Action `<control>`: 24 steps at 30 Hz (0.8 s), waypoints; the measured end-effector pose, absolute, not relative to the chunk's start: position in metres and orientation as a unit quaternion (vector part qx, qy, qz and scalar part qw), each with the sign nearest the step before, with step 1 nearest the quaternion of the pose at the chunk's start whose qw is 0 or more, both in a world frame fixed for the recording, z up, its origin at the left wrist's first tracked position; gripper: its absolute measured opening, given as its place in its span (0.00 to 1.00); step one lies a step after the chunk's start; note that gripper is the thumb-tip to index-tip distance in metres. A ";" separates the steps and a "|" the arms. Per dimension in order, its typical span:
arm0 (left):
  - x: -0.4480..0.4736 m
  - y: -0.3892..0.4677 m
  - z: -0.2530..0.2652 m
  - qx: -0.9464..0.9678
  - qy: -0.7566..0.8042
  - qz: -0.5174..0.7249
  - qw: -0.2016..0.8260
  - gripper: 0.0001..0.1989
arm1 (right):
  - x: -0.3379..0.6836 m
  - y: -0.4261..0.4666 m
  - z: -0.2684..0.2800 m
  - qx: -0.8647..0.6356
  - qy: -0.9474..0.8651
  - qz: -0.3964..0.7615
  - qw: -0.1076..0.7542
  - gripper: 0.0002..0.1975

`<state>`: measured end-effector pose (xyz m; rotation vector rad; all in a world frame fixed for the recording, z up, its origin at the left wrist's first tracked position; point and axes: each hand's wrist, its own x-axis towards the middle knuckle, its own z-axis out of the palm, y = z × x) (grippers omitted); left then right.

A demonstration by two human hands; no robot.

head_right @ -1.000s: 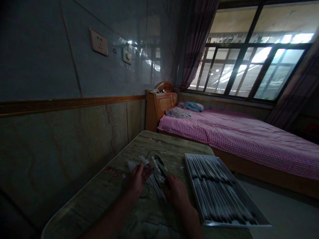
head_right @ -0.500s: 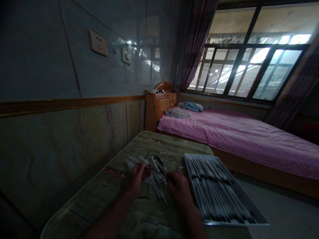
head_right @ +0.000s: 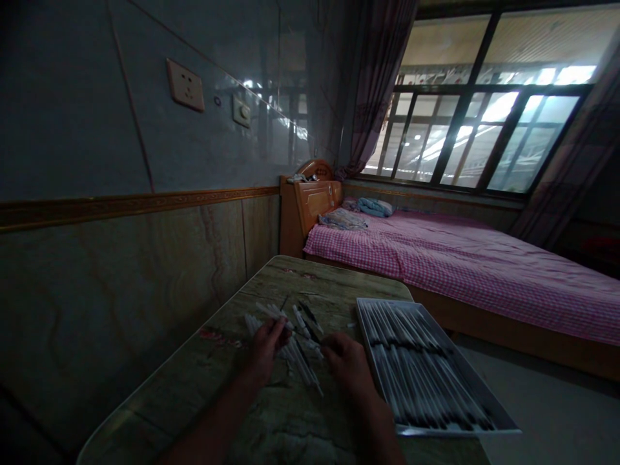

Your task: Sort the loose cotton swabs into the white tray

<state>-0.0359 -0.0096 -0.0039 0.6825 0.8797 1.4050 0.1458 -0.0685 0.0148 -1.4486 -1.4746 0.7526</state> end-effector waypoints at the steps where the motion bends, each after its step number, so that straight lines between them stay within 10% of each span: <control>1: -0.033 -0.013 -0.003 0.314 0.380 0.605 0.625 0.23 | 0.145 -0.068 0.015 -0.584 -0.596 0.306 0.458 0.09; 14: -0.015 -0.033 -0.004 0.223 0.277 0.514 0.780 0.12 | 0.133 -0.060 0.001 -0.568 -0.491 0.342 0.566 0.16; 24: -0.019 -0.021 -0.002 0.171 0.330 0.557 0.742 0.06 | 0.145 -0.058 -0.022 -0.684 -0.625 0.106 0.362 0.12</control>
